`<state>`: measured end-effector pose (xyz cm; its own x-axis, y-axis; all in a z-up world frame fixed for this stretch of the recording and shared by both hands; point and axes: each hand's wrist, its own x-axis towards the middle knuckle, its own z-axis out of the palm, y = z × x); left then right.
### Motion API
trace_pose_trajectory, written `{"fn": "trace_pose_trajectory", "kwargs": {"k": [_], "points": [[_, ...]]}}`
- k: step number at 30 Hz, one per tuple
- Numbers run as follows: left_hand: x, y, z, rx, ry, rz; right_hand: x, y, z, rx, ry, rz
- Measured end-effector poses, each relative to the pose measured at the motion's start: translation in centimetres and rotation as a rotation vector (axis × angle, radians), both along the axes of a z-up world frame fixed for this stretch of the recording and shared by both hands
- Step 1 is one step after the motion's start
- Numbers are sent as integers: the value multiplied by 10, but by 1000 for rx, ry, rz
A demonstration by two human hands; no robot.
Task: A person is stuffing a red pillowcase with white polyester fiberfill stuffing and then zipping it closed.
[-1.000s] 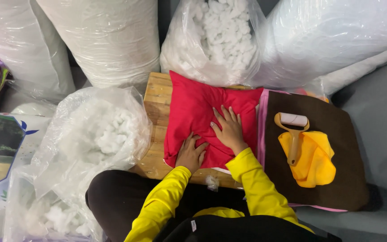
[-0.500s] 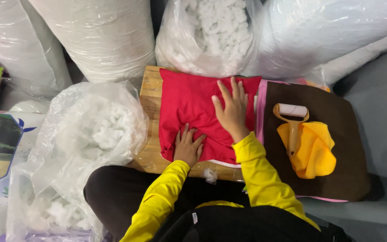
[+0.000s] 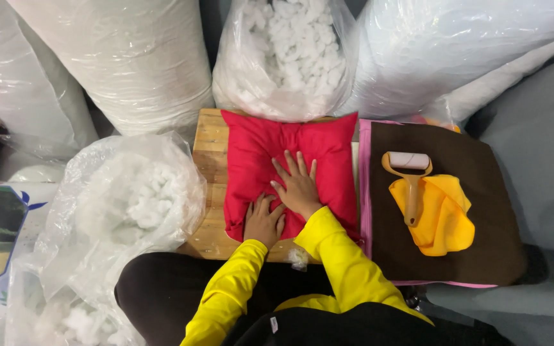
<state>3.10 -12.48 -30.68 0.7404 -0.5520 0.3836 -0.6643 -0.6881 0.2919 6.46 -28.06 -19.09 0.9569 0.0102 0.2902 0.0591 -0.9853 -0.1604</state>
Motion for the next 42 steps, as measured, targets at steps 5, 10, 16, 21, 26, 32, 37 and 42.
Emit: {"fn": "trace_pose_trajectory", "kwargs": {"k": [5,10,16,21,26,32,37,42], "points": [[3,2,13,-75,20,-22,-17,-20,36,181,4,-19],[1,3,11,-127,16,-33,-61,-61,-11,65,-81,-145],[-6,15,23,-307,-172,100,-108,-80,0,401,-61,-220],[-6,29,63,-493,-135,652,-142,-79,-22,1135,112,-541],[-3,21,89,-624,561,513,-136,-6,57,1593,18,-523],[-50,-27,89,-819,454,-61,-126,6,79,1485,-127,-512],[-79,-43,124,-881,636,-186,-138,10,86,923,-324,-335],[-83,-43,86,-533,626,-270,-130,36,45,499,-355,-86]]}}
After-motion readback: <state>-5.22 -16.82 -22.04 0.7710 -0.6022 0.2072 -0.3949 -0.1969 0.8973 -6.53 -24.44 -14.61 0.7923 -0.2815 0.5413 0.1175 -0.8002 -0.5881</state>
